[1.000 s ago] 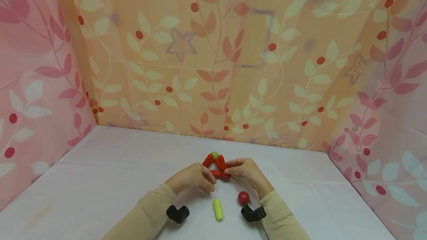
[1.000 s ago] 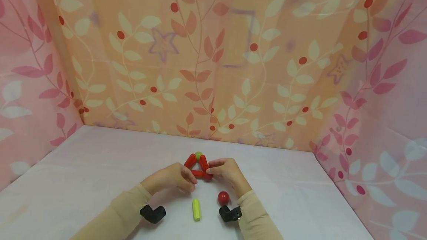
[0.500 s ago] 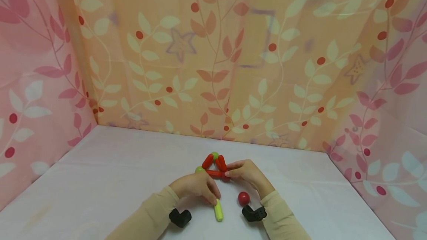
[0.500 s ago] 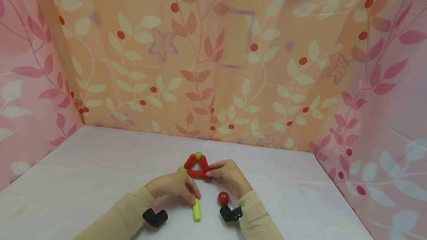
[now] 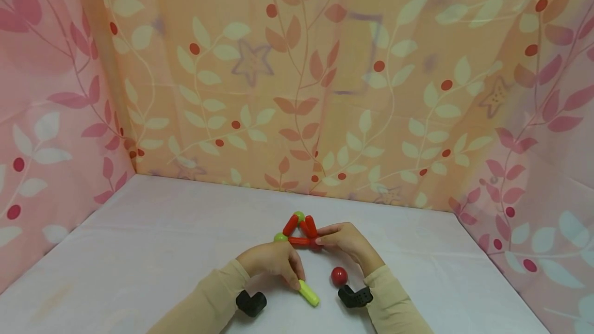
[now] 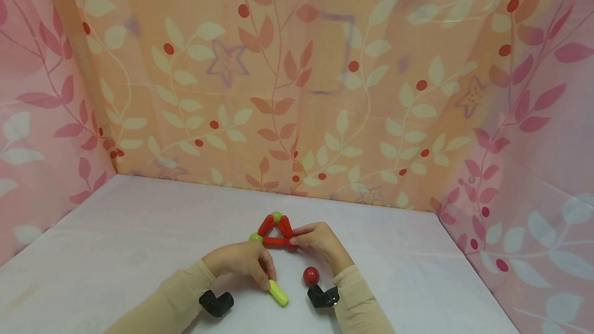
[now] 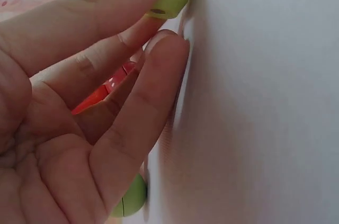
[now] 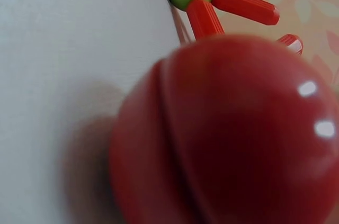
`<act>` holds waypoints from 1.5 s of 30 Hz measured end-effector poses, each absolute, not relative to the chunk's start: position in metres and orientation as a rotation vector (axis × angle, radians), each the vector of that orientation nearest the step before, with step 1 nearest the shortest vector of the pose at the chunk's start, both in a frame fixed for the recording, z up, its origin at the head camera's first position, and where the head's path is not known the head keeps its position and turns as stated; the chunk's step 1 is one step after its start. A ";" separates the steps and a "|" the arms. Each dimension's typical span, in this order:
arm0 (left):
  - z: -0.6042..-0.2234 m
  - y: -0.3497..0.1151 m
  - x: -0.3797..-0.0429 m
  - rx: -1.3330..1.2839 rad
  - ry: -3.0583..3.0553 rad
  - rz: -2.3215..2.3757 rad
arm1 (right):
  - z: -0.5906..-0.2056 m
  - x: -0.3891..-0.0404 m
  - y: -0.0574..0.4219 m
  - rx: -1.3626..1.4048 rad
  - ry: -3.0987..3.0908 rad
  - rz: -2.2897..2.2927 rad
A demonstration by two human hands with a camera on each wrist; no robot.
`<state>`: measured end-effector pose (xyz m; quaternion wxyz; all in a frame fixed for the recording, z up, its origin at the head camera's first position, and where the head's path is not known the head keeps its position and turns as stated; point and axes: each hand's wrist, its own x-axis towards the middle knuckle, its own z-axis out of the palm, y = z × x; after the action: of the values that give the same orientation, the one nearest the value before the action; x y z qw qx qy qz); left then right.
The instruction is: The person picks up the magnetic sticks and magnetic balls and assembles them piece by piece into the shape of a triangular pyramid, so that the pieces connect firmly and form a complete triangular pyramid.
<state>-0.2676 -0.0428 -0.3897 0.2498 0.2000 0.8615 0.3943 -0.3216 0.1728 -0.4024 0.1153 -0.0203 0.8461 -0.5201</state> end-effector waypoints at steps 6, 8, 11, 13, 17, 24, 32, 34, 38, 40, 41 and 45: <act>-0.390 -0.051 -0.274 0.528 2.318 1.145 | -0.403 -0.323 0.175 -0.048 2.468 -1.541; -0.389 -0.055 -0.277 0.520 2.258 1.229 | -0.403 -0.324 0.175 -0.043 2.460 -1.551; -0.386 -0.063 -0.281 0.509 2.195 1.328 | -0.403 -0.325 0.175 -0.030 2.452 -1.557; -0.384 -0.068 -0.285 0.491 2.183 1.377 | -0.404 -0.325 0.175 -0.020 2.453 -1.550; -0.377 -0.079 -0.292 0.440 2.177 1.477 | -0.404 -0.325 0.176 -0.008 2.458 -1.535; -0.371 -0.099 -0.304 0.323 2.115 1.745 | -0.403 -0.326 0.179 -0.027 2.431 -1.551; -0.374 -0.107 -0.317 0.118 2.174 1.998 | -0.402 -0.326 0.182 -0.132 2.382 -1.553; -0.375 -0.106 -0.320 0.066 2.222 2.018 | -0.402 -0.325 0.182 -0.144 2.372 -1.555; -0.380 -0.102 -0.325 0.055 2.355 2.020 | -0.402 -0.324 0.182 -0.157 2.356 -1.556; -0.382 -0.098 -0.327 0.050 2.448 1.995 | -0.402 -0.324 0.182 -0.166 2.345 -1.556; -0.383 -0.095 -0.328 0.053 2.501 1.973 | -0.402 -0.325 0.182 -0.170 2.340 -1.556; -0.385 -0.084 -0.330 0.029 2.659 1.884 | -0.402 -0.325 0.182 -0.184 2.334 -1.550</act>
<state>-0.3303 -0.0841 -0.3853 -0.0585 0.0090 0.8145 0.5772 -0.3253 0.1822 -0.4023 0.1663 -0.0647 0.8197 -0.5443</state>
